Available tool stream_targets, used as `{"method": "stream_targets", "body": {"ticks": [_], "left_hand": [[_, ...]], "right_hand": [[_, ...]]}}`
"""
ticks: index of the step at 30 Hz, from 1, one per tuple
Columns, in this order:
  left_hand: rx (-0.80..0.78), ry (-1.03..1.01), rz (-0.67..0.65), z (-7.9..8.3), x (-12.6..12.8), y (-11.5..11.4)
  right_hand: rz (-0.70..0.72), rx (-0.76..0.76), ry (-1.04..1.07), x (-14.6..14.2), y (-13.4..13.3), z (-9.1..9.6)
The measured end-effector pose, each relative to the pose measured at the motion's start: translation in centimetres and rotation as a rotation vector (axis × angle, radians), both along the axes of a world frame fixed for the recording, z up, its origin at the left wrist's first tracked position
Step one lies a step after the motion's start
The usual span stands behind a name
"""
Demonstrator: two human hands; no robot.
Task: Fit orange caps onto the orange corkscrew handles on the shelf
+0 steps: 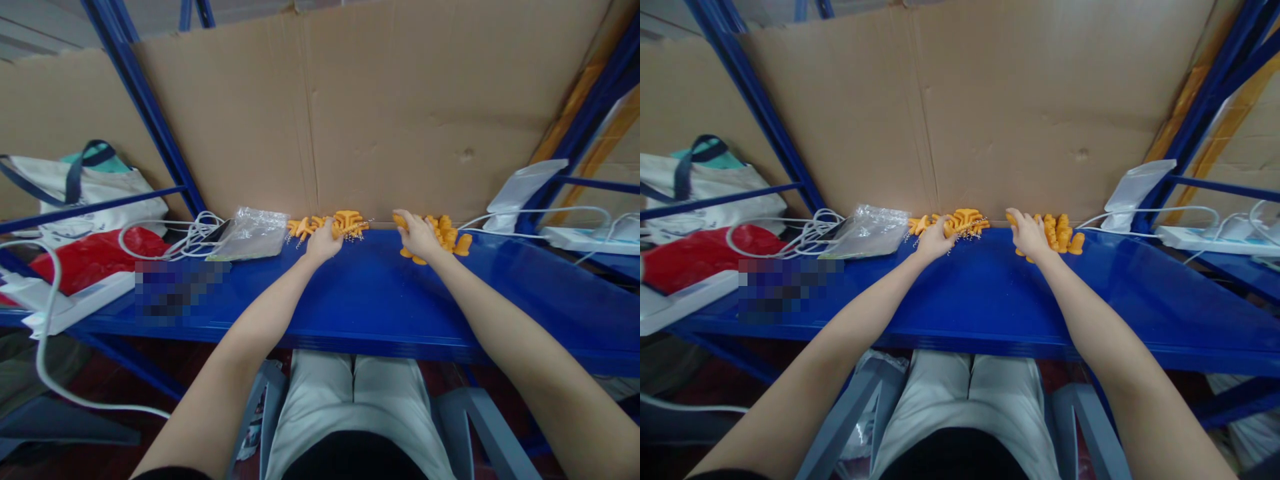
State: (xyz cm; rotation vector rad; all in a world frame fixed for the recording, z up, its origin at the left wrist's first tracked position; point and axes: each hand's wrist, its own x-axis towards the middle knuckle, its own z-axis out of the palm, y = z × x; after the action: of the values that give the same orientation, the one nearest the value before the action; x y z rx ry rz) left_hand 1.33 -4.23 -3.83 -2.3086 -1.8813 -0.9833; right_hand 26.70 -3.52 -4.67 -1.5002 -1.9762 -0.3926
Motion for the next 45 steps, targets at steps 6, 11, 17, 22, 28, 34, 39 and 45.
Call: {"method": "stream_targets", "body": {"ticks": [6, 11, 17, 22, 28, 34, 39, 45], "left_hand": [[0.004, 0.046, -0.018, 0.2, -0.1, 0.0], [0.005, 0.069, -0.033, 0.1, -0.2, 0.1], [-0.013, 0.077, -0.039, 0.1, 0.0, 0.0], [-0.004, 0.084, -0.038, 0.0, 0.0, 0.1], [0.001, 0.095, -0.045, -0.2, -0.1, 0.2], [-0.008, 0.131, -0.069, -0.2, -0.3, 0.5], [0.102, 0.182, -0.192, -0.3, -0.7, 1.2], [0.216, 0.354, -0.237, 0.5, -0.7, 1.8]], "right_hand": [[-0.023, -0.036, 0.097, 1.0, 1.0, -0.5], [-0.006, 0.022, 0.212, 1.5, 1.2, -0.6], [-0.077, -0.038, 0.210, 0.8, 0.8, -0.5], [-0.169, -0.278, -0.046, 0.0, -0.2, 0.2], [-0.255, -0.379, -0.202, -0.7, -1.5, 1.4], [-0.291, -0.430, -0.296, -1.1, -2.1, 1.6], [-0.311, -0.396, -0.345, -1.4, -2.2, 1.3], [-0.317, -0.344, -0.366, -1.9, -2.3, 1.0]]}}
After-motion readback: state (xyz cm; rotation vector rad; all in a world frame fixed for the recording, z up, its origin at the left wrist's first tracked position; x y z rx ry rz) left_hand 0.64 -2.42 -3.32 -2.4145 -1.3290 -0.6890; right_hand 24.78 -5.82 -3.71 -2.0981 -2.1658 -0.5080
